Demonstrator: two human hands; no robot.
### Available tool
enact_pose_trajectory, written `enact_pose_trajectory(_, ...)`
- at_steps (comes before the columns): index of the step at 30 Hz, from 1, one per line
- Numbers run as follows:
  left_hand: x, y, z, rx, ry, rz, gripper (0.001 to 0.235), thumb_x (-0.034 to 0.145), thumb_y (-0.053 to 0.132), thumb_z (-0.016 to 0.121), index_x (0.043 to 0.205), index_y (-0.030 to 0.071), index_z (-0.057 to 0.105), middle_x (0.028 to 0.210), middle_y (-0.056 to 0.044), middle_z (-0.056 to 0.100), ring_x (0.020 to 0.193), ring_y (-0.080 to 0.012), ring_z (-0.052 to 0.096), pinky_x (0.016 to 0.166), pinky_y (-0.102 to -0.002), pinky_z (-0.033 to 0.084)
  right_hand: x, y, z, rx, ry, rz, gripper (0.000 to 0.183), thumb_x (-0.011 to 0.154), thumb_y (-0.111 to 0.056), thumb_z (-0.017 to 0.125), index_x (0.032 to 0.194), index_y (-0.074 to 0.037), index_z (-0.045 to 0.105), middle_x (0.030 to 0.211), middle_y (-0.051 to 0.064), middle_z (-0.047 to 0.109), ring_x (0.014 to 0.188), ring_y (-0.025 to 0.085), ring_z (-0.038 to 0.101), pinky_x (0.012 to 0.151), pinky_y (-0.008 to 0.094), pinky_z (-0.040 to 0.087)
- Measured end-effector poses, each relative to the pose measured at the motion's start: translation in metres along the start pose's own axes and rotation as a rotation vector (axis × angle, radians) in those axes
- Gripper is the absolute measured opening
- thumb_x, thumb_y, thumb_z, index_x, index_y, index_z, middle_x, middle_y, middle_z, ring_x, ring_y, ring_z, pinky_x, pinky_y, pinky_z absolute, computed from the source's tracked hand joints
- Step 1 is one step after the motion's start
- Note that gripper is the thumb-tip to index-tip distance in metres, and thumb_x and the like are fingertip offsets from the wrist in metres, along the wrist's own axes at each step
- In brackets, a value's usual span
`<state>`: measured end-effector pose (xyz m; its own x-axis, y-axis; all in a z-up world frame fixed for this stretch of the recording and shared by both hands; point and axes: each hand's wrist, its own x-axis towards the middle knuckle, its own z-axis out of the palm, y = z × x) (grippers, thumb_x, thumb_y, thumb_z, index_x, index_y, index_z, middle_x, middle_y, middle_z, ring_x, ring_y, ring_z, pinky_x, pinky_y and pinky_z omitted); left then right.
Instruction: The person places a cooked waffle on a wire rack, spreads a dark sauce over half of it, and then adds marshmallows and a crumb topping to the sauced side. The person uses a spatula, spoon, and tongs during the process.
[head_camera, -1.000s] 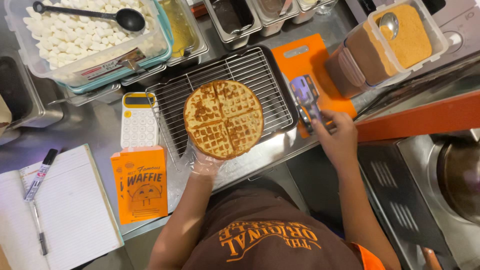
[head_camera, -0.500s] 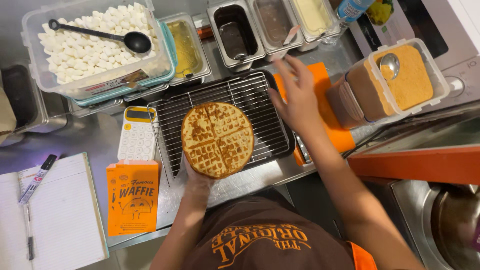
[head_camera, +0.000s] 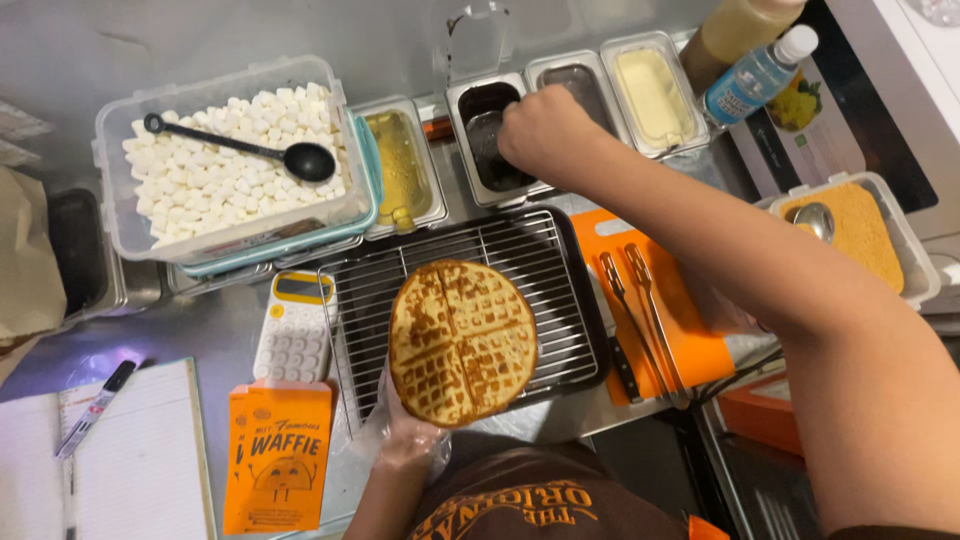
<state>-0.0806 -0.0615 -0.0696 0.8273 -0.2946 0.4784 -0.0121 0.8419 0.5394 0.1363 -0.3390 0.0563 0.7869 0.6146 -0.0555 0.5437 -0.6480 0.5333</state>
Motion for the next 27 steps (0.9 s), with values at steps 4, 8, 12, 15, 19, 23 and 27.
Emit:
enact_pose_trajectory(4,-0.006,-0.015,-0.018,-0.092,-0.027,-0.062,0.061,0.099,0.036,0.066,0.149,0.006,0.049,0.143,-0.014,0.058,0.127,-0.0293,0.062,0.101,-0.048,0.059,0.012,0.027,0.014,-0.035,0.155,0.002,0.008,0.08,-0.016,0.07,0.085,-0.011,0.074,0.084,0.006,0.068,0.068,0.021,0.072,0.05,0.034,0.051)
enact_pose_trajectory(8,-0.005,-0.03,-0.043,-0.181,-0.065,-0.109,0.058,0.101,0.031,0.065,0.15,0.007,0.049,0.145,-0.015,0.058,0.129,-0.0292,0.063,0.103,-0.049,0.059,0.019,0.04,0.023,0.205,0.087,-0.028,0.008,0.085,-0.014,0.068,0.088,-0.012,0.074,0.089,0.007,0.071,0.076,0.028,0.072,0.058,0.043,0.054)
enact_pose_trajectory(12,0.006,-0.043,-0.064,-0.259,-0.107,-0.159,0.054,0.103,0.026,0.065,0.151,0.008,0.049,0.146,-0.015,0.058,0.13,-0.029,0.063,0.105,-0.049,0.058,0.014,0.057,0.035,0.536,-0.182,0.035,0.014,0.079,-0.023,0.07,0.088,-0.016,0.078,0.081,0.009,0.072,0.079,0.031,0.069,0.066,0.046,0.054)
enact_pose_trajectory(15,0.026,-0.051,-0.064,-0.308,-0.153,-0.173,0.052,0.104,0.022,0.064,0.152,0.008,0.049,0.148,-0.015,0.058,0.131,-0.0289,0.063,0.106,-0.05,0.058,0.004,0.076,0.046,0.751,-0.184,0.013,0.018,0.08,-0.028,0.071,0.087,-0.015,0.081,0.08,0.008,0.072,0.079,0.028,0.069,0.072,0.043,0.053)
enact_pose_trajectory(19,0.059,-0.053,-0.03,-0.115,-0.092,-0.063,0.057,0.102,0.025,0.066,0.153,0.01,0.048,0.15,-0.012,0.055,0.137,-0.0278,0.059,0.109,-0.05,0.057,-0.017,0.093,0.063,1.079,-0.262,0.157,0.022,0.082,-0.028,0.072,0.098,-0.015,0.081,0.079,0.002,0.074,0.071,0.021,0.068,0.071,0.038,0.053)
enact_pose_trajectory(23,0.091,-0.04,0.014,-0.013,0.189,-0.18,0.064,0.098,0.043,0.054,0.153,0.013,0.044,0.15,-0.013,0.052,0.137,-0.029,0.056,0.107,-0.05,0.058,-0.04,0.106,0.073,1.374,-0.268,0.358,0.018,0.085,-0.021,0.075,0.096,-0.008,0.081,0.075,0.0,0.071,0.069,0.011,0.061,0.066,0.029,0.05)
enact_pose_trajectory(27,0.118,-0.035,0.043,0.038,0.534,-0.408,0.075,0.093,0.061,0.042,0.153,0.015,0.041,0.149,-0.014,0.05,0.138,-0.0302,0.054,0.105,-0.051,0.059,-0.052,0.115,0.073,1.537,-0.234,0.464,0.015,0.089,-0.018,0.073,0.096,-0.006,0.079,0.073,-0.002,0.065,0.066,0.007,0.056,0.061,0.024,0.046)
